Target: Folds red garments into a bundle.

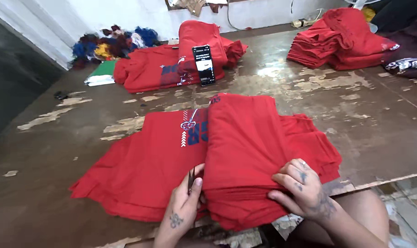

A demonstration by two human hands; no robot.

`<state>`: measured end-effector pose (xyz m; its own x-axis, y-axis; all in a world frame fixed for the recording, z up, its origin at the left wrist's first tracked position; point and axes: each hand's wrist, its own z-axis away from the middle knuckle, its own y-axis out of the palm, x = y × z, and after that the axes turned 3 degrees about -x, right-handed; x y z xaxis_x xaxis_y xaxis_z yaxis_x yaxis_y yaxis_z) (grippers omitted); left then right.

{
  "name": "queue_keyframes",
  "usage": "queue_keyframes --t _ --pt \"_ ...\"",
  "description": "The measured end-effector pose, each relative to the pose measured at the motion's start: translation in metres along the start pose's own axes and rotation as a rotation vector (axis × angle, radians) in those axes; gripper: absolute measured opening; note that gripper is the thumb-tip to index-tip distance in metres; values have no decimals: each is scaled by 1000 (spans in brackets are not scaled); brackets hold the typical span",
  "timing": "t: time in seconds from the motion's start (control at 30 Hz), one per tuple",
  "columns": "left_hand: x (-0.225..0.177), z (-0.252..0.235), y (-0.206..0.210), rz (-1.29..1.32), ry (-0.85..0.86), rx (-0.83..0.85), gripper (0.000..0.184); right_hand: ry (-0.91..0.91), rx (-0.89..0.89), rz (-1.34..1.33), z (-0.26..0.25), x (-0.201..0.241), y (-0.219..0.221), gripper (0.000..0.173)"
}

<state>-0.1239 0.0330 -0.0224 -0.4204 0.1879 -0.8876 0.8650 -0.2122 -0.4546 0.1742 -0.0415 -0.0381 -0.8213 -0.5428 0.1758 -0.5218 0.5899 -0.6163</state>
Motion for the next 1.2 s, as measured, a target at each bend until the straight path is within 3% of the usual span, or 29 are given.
queue_keyframes --t 0.17,0.37,0.53,0.63,0.7,0.77,0.93,1.07,1.2 --pt "-4 -20 1 25 -50 47 42 67 -166 -64 24 -1 10 41" --pt "-1 -16 1 36 -86 67 42 218 -165 -109 39 -3 -19 40" --pt "-8 -12 0 27 -77 40 41 -82 -91 -170 -6 57 -42 27" --pt "-8 -12 1 27 -75 31 41 -234 100 -210 -28 79 -23 32" --pt "-5 -11 0 25 -65 29 41 -304 201 -154 -34 78 0 27" --pt "-3 -10 1 27 -58 19 41 -364 136 -229 -31 66 19 17" --pt "-1 -11 1 58 -61 21 40 -325 -37 -521 -6 64 -2 8" --pt "0 -13 1 47 -68 40 40 -192 109 -652 28 84 0 17" --pt "1 -13 0 34 -68 38 40 -137 369 -587 53 87 7 45"
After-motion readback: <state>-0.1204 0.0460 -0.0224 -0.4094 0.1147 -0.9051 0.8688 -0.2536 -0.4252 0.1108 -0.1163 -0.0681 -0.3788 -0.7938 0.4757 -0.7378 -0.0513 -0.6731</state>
